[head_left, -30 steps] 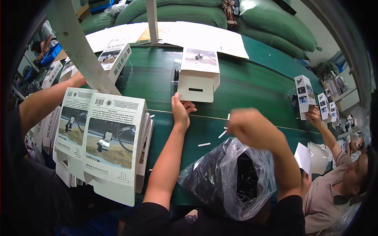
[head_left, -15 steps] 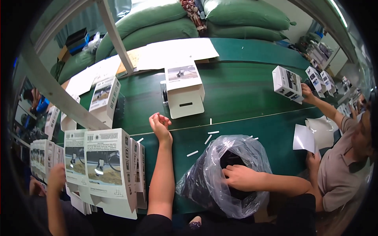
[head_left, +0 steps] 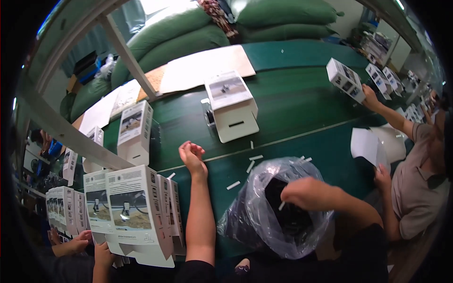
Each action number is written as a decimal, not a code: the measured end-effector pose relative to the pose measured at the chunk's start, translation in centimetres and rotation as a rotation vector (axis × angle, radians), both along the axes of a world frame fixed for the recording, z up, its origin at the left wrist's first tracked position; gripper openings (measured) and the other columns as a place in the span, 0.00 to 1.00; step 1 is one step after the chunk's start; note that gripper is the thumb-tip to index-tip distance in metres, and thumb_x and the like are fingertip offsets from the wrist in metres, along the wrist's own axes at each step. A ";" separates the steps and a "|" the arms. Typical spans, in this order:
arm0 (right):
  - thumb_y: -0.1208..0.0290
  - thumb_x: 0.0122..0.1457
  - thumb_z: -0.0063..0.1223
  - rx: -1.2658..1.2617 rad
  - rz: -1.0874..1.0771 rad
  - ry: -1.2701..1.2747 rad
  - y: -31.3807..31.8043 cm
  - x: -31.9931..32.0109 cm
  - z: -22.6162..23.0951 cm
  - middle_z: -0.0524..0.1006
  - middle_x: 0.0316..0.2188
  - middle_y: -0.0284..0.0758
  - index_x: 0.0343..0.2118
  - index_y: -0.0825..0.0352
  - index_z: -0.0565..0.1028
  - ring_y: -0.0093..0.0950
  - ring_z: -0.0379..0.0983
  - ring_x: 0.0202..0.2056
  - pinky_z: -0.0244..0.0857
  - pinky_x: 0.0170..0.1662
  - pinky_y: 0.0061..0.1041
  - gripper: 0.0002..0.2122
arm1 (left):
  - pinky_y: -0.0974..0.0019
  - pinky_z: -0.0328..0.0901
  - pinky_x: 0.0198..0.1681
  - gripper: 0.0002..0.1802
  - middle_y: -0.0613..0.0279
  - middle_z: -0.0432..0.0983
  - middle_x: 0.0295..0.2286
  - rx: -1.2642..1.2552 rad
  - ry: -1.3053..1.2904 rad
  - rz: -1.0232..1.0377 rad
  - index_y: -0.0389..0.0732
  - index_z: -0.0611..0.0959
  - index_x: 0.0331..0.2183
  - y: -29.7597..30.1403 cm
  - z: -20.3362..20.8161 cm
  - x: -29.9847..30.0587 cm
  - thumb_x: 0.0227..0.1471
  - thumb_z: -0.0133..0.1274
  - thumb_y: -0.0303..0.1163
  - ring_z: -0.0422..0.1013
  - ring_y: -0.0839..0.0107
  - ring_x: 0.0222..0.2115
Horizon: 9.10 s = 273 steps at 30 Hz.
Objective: Packaging small black items into white boxes on an assembly line.
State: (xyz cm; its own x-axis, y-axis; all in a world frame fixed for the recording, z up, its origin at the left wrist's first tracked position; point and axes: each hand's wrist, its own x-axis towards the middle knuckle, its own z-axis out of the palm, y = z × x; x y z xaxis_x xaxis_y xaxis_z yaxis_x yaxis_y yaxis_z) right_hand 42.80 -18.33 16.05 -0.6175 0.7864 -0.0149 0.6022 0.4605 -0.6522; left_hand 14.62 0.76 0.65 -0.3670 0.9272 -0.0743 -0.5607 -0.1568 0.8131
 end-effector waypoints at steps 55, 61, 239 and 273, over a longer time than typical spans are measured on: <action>0.70 0.47 0.57 0.168 -0.098 -0.181 -3.4 1.4 -4.2 0.67 0.18 0.31 0.21 0.62 0.65 0.31 0.65 0.21 0.61 0.27 0.26 0.10 | 0.75 0.63 0.20 0.14 0.59 0.71 0.26 -0.036 -0.084 -0.003 0.34 0.69 0.43 -2.3 -2.9 1.5 0.54 0.45 0.29 0.68 0.74 0.20; 0.70 0.46 0.58 0.124 0.008 -0.306 -0.6 2.3 -6.9 0.70 0.26 0.33 0.25 0.64 0.66 0.31 0.71 0.28 0.64 0.27 0.28 0.10 | 0.75 0.64 0.19 0.14 0.57 0.71 0.23 -0.028 -0.153 -0.107 0.29 0.70 0.40 -0.6 -3.2 1.8 0.53 0.43 0.28 0.67 0.73 0.19; 0.83 0.48 0.52 0.326 -0.096 0.221 12.1 -8.6 -0.9 0.74 0.28 0.34 0.29 0.71 0.75 0.26 0.67 0.22 0.61 0.27 0.21 0.05 | 0.74 0.69 0.28 0.14 0.51 0.73 0.34 -0.029 -0.145 -0.163 0.31 0.69 0.43 -1.5 -1.2 -1.7 0.56 0.41 0.26 0.74 0.69 0.32; 0.78 0.46 0.47 -0.057 0.265 -0.485 4.8 -7.3 1.0 0.72 0.26 0.35 0.30 0.66 0.73 0.34 0.70 0.28 0.66 0.31 0.28 0.07 | 0.72 0.65 0.25 0.14 0.61 0.68 0.24 -0.076 -0.159 -0.052 0.39 0.69 0.35 1.2 -1.8 -5.9 0.58 0.39 0.40 0.67 0.74 0.21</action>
State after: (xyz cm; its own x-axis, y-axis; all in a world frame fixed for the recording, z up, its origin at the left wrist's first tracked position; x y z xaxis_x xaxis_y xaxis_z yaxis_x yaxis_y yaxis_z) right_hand 35.50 -13.53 17.01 -0.7057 0.5947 -0.3850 0.7081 0.6092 -0.3570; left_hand 8.76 1.98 -1.13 -0.2963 0.9343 -0.1979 -0.6892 -0.0657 0.7216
